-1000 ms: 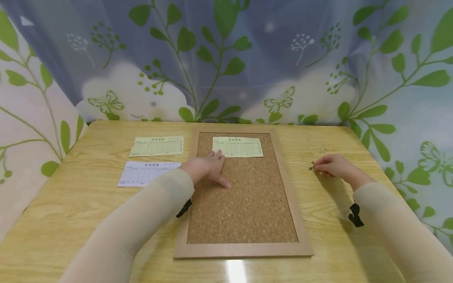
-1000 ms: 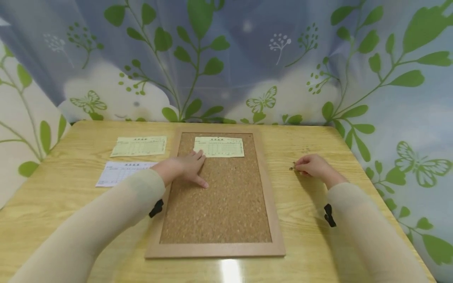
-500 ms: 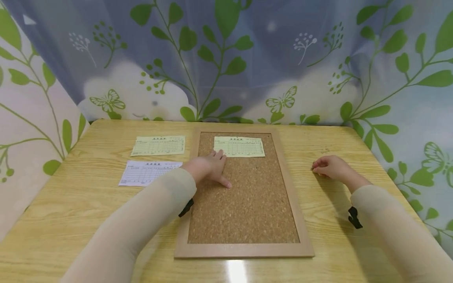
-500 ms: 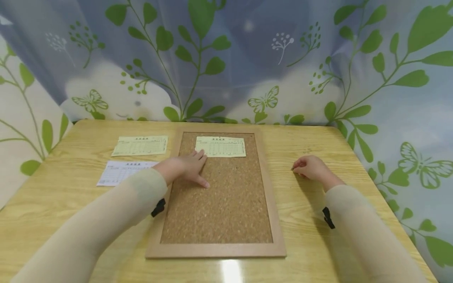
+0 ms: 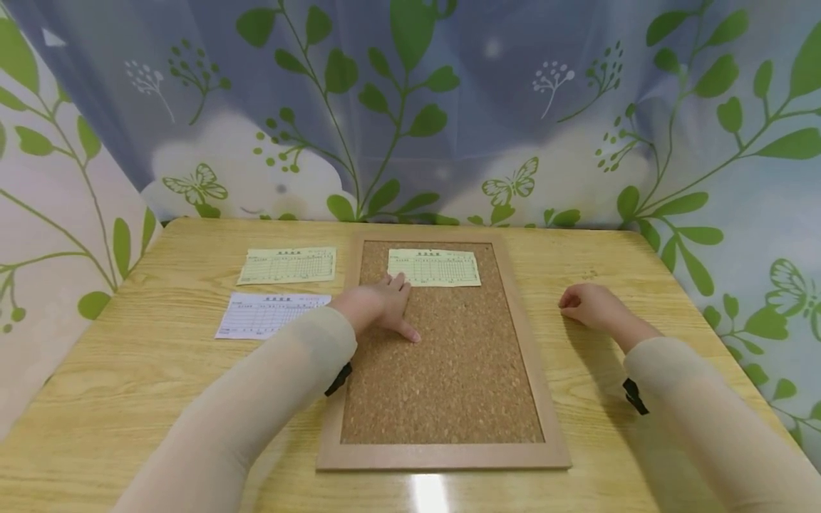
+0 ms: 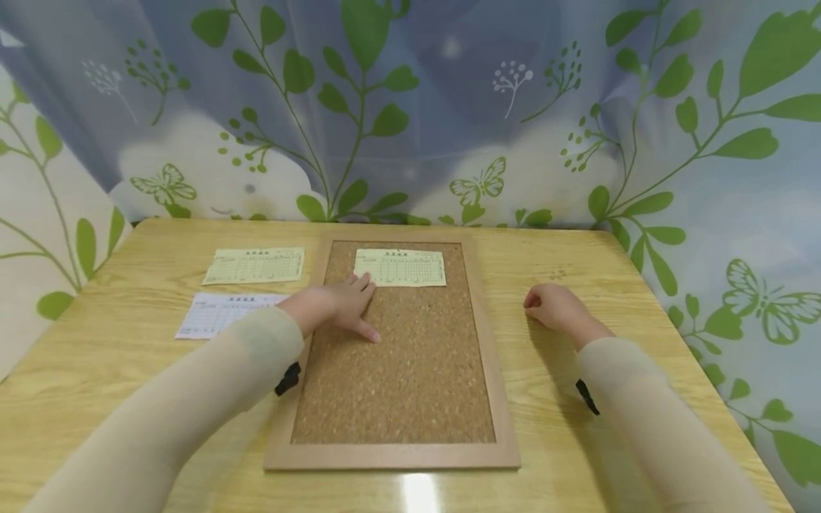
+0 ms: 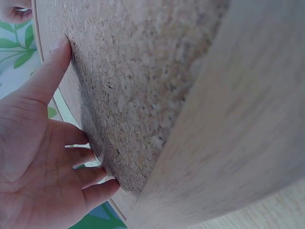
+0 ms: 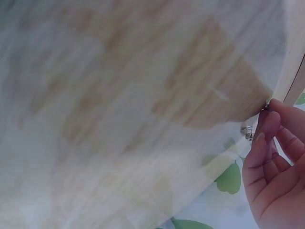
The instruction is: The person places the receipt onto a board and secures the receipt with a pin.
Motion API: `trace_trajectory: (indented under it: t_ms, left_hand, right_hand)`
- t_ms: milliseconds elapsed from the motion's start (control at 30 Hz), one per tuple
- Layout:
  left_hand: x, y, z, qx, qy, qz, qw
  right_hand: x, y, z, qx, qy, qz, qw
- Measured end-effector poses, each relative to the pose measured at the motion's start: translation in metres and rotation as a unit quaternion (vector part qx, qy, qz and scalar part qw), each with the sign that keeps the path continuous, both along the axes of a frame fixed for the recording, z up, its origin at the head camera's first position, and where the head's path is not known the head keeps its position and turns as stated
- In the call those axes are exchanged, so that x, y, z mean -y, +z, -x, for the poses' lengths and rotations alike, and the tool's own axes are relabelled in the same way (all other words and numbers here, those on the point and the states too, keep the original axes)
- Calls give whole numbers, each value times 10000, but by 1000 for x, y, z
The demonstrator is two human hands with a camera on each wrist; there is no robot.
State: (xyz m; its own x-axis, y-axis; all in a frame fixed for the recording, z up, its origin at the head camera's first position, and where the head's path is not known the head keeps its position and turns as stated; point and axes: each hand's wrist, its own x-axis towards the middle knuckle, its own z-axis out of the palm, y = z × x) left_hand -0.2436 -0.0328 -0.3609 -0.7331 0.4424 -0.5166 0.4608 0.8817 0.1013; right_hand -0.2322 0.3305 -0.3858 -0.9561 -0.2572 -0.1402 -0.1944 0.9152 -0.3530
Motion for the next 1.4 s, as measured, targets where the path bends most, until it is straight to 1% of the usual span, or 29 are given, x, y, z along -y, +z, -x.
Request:
trace_trajectory:
  t_ms: [200, 533, 733, 1133, 1300, 1400]
  left_hand:
    - [1, 0, -2, 20, 4, -15, 10000]
    - [0, 1, -1, 3, 24, 59, 10000]
    - [-1, 3, -2, -3, 41, 52, 10000]
    - [0, 3, -2, 75, 56, 56, 9999]
    - [0, 4, -2, 116, 62, 31, 9999]
    - [0, 3, -1, 135, 82, 17, 9999]
  right_hand:
    - [5, 1, -1, -24, 84, -183, 9998]
    - [10, 1, -1, -136, 238, -337, 9991]
    - [11, 1, -1, -210, 297, -279, 9990]
    - [9, 5, -3, 53, 217, -82, 9997]
    - [7, 6, 0, 329, 116, 89, 9993]
    - [2, 5, 2, 581, -48, 403, 9975]
